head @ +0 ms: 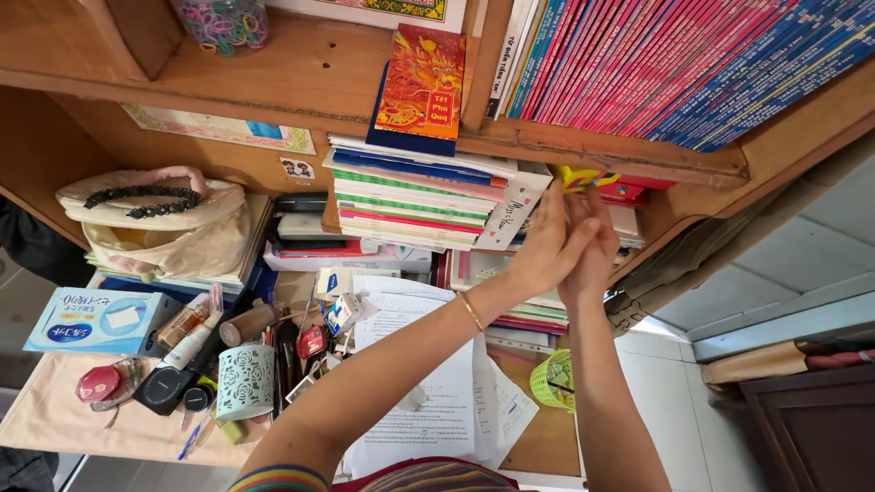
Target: Organize various small items, stationery, and cosmetic products on a desk and shelf.
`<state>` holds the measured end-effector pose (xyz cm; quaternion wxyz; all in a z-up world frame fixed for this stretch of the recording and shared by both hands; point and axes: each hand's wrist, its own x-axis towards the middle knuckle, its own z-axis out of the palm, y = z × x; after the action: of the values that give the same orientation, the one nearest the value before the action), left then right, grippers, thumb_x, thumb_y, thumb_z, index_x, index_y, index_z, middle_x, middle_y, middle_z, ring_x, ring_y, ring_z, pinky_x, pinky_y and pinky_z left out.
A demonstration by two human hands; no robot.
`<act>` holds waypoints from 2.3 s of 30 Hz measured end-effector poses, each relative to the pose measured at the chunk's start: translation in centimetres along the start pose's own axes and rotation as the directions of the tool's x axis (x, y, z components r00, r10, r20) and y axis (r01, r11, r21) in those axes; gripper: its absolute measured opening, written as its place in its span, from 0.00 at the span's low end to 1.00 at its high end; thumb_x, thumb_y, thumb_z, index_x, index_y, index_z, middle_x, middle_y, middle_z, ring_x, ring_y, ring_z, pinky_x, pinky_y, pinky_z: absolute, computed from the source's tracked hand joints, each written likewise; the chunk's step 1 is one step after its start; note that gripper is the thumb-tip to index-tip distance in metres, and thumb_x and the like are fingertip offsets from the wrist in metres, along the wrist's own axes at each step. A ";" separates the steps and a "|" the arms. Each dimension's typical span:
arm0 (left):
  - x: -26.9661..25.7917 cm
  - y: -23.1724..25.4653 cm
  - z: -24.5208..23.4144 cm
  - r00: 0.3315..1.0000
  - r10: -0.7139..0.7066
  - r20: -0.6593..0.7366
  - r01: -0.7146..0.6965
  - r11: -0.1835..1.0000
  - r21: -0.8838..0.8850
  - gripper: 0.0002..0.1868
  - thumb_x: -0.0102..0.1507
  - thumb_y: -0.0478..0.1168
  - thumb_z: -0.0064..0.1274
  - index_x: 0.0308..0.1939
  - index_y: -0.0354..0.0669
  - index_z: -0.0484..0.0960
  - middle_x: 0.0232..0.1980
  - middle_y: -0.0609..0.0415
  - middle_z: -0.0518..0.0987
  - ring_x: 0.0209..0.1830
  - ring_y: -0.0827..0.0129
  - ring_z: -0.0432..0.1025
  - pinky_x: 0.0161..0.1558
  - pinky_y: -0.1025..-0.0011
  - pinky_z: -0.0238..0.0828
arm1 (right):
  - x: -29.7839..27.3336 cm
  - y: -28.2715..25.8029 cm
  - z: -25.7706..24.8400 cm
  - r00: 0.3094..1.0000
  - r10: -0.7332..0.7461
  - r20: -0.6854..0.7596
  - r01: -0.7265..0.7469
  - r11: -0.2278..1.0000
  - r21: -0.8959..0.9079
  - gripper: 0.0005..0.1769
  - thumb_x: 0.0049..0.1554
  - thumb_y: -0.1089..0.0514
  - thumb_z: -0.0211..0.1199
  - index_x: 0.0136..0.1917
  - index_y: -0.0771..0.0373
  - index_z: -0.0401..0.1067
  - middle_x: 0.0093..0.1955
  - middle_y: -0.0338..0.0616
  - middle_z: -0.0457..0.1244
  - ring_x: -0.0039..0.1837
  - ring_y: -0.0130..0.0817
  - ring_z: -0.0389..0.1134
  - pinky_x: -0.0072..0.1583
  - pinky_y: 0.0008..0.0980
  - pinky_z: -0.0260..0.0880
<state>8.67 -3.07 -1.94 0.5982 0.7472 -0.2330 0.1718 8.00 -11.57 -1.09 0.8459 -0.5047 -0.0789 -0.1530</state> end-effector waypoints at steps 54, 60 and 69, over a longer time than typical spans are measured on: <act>-33.1 -18.8 -53.8 0.756 -0.622 -0.203 0.360 0.135 0.923 0.26 0.61 0.38 0.54 0.63 0.35 0.71 0.51 0.41 0.80 0.55 0.53 0.74 0.51 0.61 0.73 | -29.6 30.0 35.8 0.829 0.403 0.388 0.084 0.596 -0.799 0.06 0.58 0.59 0.68 0.47 0.63 0.78 0.39 0.37 0.70 0.39 0.22 0.68 0.43 0.25 0.68; -33.3 -17.3 -56.3 0.768 -0.567 -0.296 0.559 0.370 0.742 0.23 0.61 0.36 0.59 0.58 0.35 0.71 0.51 0.39 0.80 0.51 0.47 0.75 0.43 0.57 0.77 | -29.0 31.0 33.8 0.856 0.420 0.301 -0.014 0.602 -0.799 0.06 0.59 0.58 0.68 0.47 0.64 0.78 0.36 0.37 0.67 0.38 0.22 0.65 0.41 0.24 0.66; -35.8 -12.9 -56.5 0.732 -0.676 -0.078 0.641 0.724 -0.255 0.25 0.64 0.42 0.62 0.63 0.36 0.78 0.48 0.51 0.86 0.45 0.71 0.78 0.46 0.72 0.75 | -28.4 28.4 38.2 0.750 0.621 0.227 -0.364 0.674 -0.642 0.18 0.59 0.50 0.63 0.60 0.58 0.73 0.45 0.30 0.70 0.41 0.17 0.66 0.38 0.21 0.65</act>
<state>-12.75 59.33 -18.83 0.7126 0.6965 0.0822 -0.0170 -8.29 39.65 -14.61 0.6287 -0.7517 -0.0708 0.1863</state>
